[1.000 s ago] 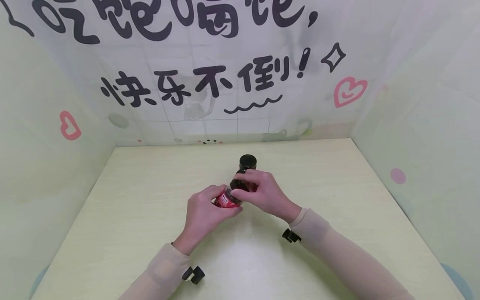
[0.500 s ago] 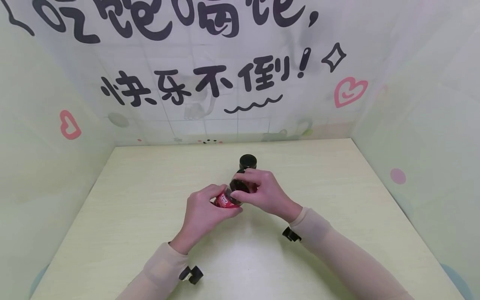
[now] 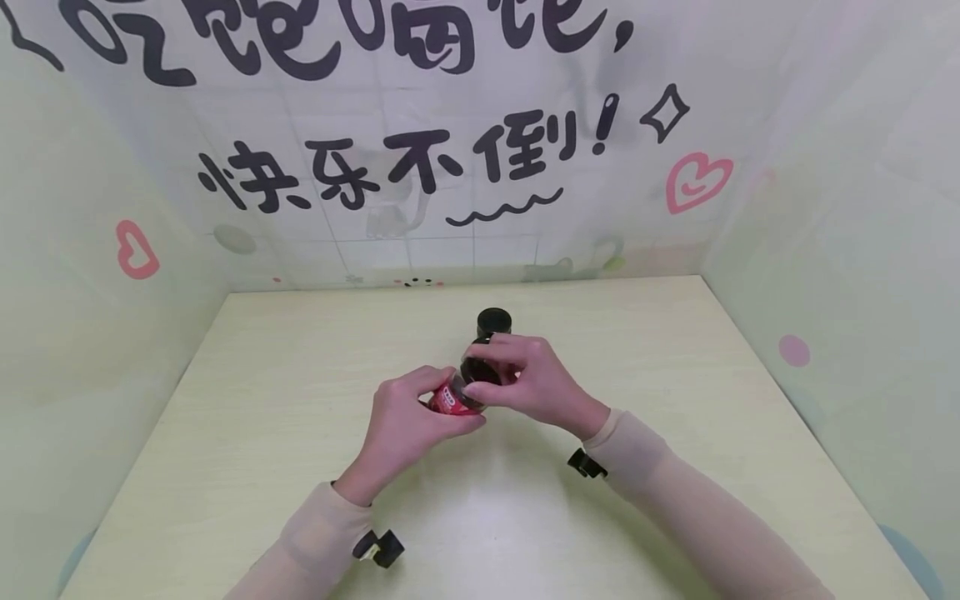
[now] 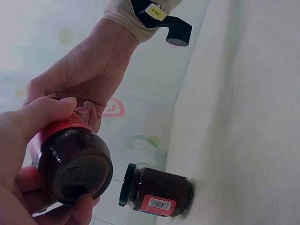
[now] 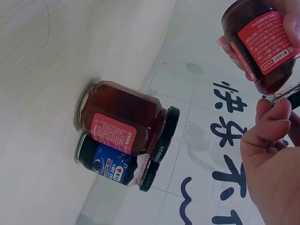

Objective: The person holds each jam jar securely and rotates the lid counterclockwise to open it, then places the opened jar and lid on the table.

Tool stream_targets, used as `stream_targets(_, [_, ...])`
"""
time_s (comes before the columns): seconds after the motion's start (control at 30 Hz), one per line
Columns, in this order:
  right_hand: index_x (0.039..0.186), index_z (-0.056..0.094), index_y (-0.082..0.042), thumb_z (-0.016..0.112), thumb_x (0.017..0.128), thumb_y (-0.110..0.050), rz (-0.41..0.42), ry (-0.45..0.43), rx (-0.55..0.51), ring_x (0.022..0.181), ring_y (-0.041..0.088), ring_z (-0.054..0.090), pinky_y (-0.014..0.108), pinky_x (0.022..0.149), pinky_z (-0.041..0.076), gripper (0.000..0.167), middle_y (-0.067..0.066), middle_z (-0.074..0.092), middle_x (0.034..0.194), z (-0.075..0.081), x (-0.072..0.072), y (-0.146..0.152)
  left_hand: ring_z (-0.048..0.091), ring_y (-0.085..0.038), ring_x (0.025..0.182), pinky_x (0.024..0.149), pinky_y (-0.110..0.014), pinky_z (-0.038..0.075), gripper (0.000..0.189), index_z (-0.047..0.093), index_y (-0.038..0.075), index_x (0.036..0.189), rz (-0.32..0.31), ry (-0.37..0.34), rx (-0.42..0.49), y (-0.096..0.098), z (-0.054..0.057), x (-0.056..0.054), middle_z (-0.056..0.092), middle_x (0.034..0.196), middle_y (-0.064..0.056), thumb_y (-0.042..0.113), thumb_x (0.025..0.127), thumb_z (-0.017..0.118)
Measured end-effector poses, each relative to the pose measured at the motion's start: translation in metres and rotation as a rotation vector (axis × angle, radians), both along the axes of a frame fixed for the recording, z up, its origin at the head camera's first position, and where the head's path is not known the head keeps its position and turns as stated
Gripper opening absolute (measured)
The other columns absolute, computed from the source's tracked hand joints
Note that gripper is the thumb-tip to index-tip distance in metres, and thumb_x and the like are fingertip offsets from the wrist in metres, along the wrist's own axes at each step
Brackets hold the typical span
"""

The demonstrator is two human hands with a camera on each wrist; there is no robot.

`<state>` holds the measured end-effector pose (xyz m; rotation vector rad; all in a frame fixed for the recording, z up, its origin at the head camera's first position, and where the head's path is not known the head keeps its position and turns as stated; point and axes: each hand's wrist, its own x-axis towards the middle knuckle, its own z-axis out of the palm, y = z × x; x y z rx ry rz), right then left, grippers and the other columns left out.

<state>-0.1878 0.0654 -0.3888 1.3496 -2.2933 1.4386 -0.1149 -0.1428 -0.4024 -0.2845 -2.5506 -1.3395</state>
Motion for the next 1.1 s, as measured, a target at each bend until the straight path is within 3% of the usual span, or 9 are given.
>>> stream_targets(0.47, [0.11,0.073,-0.029,0.08,0.088,-0.035,0.036,-0.035,-0.011,0.062,0.011,0.047,0.028,0.052,0.04,0.024,-0.006,0.05,0.075,-0.002,0.0,0.004,0.065,-0.015,0.082,0.063,-0.033,0.056,0.042,0.076,0.033,0.102,-0.1,-0.111,0.081,-0.004,0.002,-0.003,0.071,0.093,0.016,0.044,0.065,0.094])
stream_targets(0.73, [0.109,0.073,-0.028,0.08,0.087,-0.034,0.039,0.0,-0.013,0.065,0.01,0.048,0.027,0.052,0.041,0.023,-0.006,0.051,0.076,-0.002,0.001,0.002,0.067,-0.019,0.085,0.065,-0.035,0.058,0.042,0.076,0.036,0.103,-0.131,-0.17,0.136,-0.007,-0.001,-0.004,0.072,0.096,0.014,0.043,0.065,0.095])
stream_targets(1.1, [0.106,0.074,-0.026,0.077,0.087,-0.027,0.058,0.04,-0.015,0.063,0.008,0.047,0.026,0.05,0.04,0.019,-0.006,0.053,0.077,0.0,0.002,0.0,0.069,-0.021,0.086,0.068,-0.036,0.06,0.04,0.078,0.031,0.102,-0.21,-0.237,0.236,-0.011,0.0,-0.005,0.072,0.101,0.006,0.037,0.066,0.095])
